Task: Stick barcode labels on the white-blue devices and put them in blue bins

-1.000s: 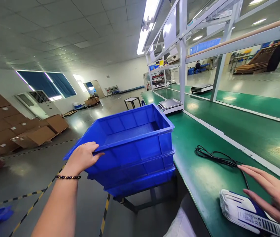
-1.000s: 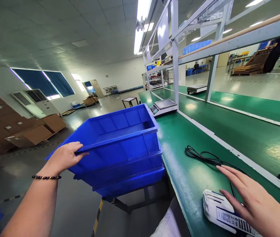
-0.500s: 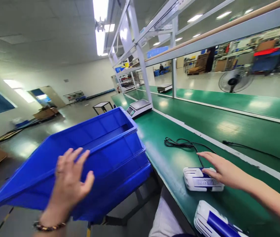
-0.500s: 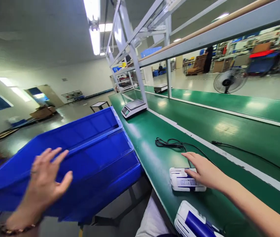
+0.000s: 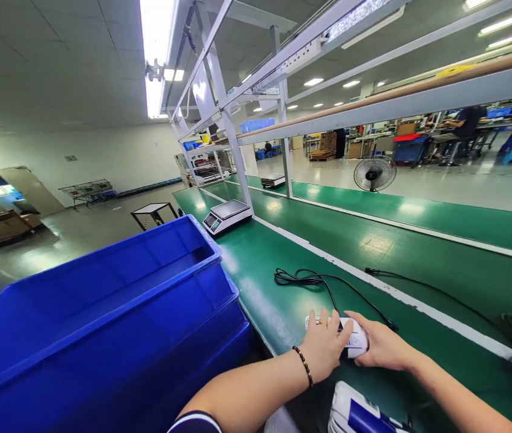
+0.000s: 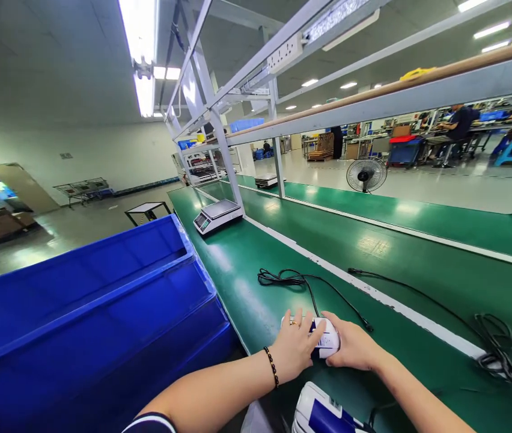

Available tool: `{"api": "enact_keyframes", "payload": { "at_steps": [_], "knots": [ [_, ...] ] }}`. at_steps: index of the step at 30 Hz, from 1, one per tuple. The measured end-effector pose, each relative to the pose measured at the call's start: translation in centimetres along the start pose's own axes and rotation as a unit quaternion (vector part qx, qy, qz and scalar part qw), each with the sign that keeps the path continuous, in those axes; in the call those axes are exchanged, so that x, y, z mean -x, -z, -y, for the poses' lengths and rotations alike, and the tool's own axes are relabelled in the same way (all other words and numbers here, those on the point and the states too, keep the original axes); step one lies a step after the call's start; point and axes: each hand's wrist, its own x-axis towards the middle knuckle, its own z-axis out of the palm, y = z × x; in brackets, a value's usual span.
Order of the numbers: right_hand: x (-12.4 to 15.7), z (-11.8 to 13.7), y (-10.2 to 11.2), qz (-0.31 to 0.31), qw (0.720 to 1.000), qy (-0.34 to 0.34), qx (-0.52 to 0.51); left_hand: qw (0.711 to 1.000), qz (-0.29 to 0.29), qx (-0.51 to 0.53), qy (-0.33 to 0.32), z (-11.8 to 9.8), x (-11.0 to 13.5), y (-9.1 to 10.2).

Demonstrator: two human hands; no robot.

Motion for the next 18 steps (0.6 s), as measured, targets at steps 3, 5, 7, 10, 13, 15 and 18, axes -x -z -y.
{"api": "enact_keyframes", "payload": {
  "at_steps": [3,5,7,10,13,15,18],
  "knots": [
    [-1.0,0.2,-0.1,0.003,1.000,-0.007,-0.020,0.997,-0.044,-0.049,-0.038,1.3,0.4,-0.4],
    [-1.9,0.5,-0.1,0.005,0.999,-0.016,-0.032,0.996,-0.048,-0.063,-0.032,2.1,0.3,-0.1],
    [-2.7,1.1,0.1,0.008,0.999,-0.020,-0.046,0.997,-0.030,-0.057,-0.044,3.1,0.0,0.7],
    [-2.9,2.4,1.8,0.024,0.997,0.006,-0.078,0.996,-0.008,-0.045,-0.072,4.9,-0.1,3.2],
    [-2.5,4.1,4.9,0.016,0.988,0.078,-0.132,0.993,-0.060,-0.071,-0.070,7.5,1.0,8.3],
    [-2.6,5.5,6.4,-0.027,0.969,0.159,-0.185,0.985,-0.127,-0.101,-0.057,9.6,2.4,13.0],
    [-4.5,8.5,5.7,-0.041,0.957,0.212,-0.193,0.959,-0.231,-0.163,-0.026,13.3,5.1,20.7]
  ]
}}
